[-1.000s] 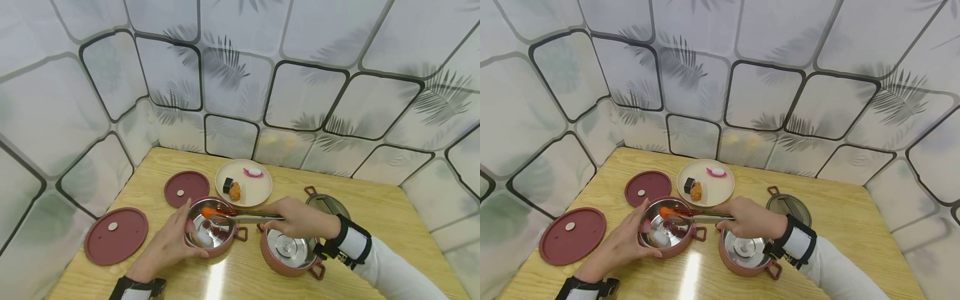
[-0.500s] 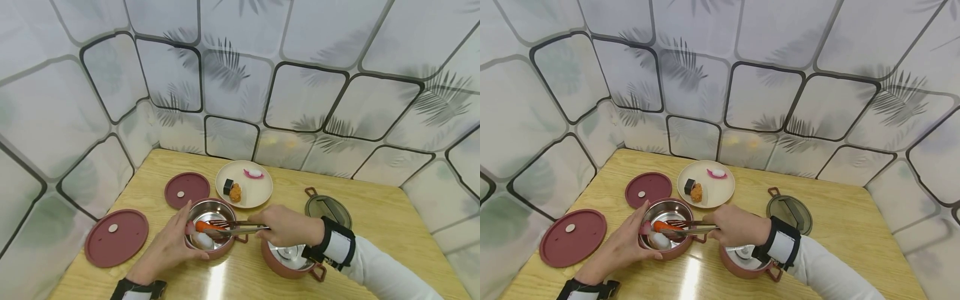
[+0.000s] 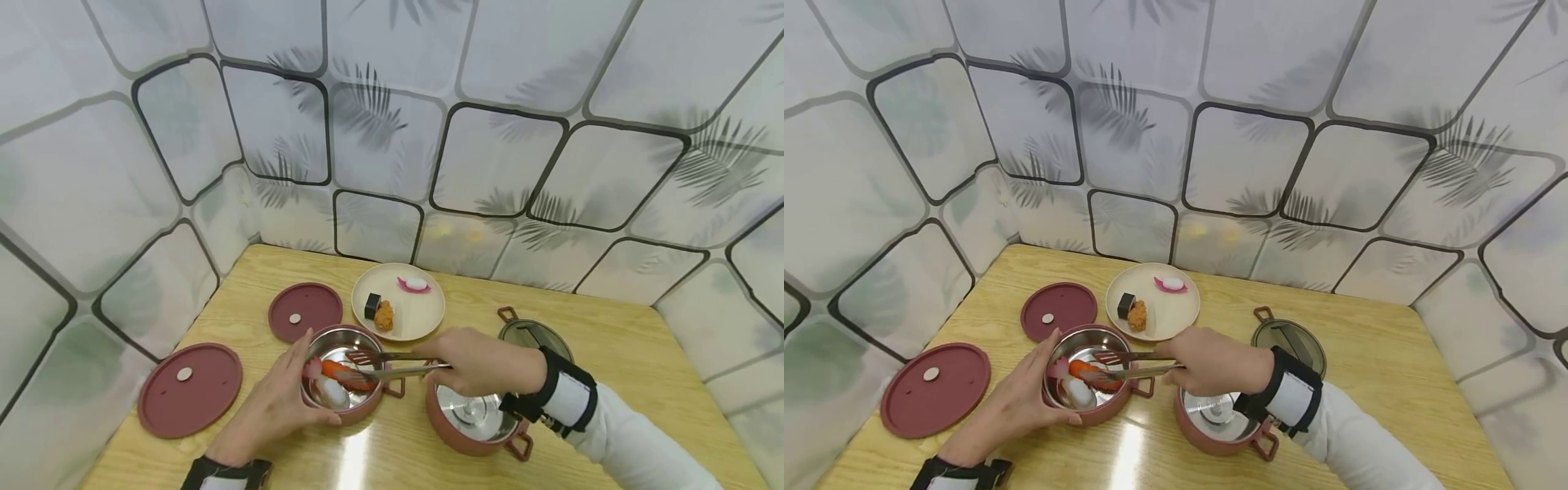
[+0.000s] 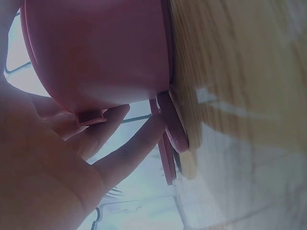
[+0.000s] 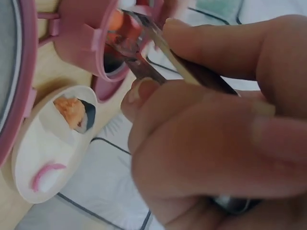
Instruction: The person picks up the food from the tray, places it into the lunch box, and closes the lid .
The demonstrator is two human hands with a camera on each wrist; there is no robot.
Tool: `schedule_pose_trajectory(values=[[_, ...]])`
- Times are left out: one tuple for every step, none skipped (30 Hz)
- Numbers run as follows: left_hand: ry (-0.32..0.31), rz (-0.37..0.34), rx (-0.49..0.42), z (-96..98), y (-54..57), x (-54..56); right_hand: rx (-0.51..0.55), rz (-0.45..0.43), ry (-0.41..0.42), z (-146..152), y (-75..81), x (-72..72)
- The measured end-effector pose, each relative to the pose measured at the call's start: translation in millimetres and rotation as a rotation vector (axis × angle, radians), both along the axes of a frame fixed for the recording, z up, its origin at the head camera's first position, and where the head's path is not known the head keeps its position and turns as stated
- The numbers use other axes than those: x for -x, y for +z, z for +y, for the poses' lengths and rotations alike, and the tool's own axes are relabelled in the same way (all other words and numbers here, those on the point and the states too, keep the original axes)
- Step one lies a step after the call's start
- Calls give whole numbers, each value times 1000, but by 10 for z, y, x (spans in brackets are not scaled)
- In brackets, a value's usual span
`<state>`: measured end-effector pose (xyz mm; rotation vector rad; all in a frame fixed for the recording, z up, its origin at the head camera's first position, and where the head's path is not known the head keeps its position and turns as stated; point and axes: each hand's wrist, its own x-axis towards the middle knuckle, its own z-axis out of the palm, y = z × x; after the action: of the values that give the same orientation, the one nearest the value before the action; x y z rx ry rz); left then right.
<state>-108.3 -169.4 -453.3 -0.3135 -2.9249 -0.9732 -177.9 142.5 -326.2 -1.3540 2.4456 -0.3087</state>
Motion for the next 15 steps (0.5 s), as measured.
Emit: schedule_pose_trajectory(values=[[2, -3, 1, -1, 1, 0, 19, 7, -2, 29, 28, 10], [5, -6, 1, -4, 0, 2, 31, 9, -19, 58, 61, 18], [7, -12, 0, -5, 0, 4, 48, 14, -36, 89, 95, 28], [7, -14, -1, -6, -1, 6, 60, 14, -61, 120, 129, 37], [6, -17, -2, -7, -3, 7, 69, 12, -90, 151, 155, 50], [5, -20, -3, -6, -2, 8, 77, 15, -120, 177, 179, 63], [1, -18, -3, -6, -5, 8, 86, 28, -147, 206, 191, 79], [1, -21, -4, -7, -7, 8, 92, 38, -176, 227, 201, 97], [0, -22, -4, -7, -8, 8, 98, 44, -200, 247, 205, 114], [0, -20, -3, -7, -10, 9, 96, 54, -227, 265, 200, 131], [0, -18, -3, -6, -10, 9, 98, 69, -244, 281, 187, 152], [0, -15, -2, -6, -12, 10, 96, 87, -258, 296, 171, 168], [-1, -9, -3, -5, -13, 10, 92, 90, -273, 313, 153, 183], [0, -10, -3, -4, -13, 9, 83, 91, -284, 325, 132, 195], [-2, -5, -1, -1, -16, 8, 74, 85, -297, 339, 110, 205]])
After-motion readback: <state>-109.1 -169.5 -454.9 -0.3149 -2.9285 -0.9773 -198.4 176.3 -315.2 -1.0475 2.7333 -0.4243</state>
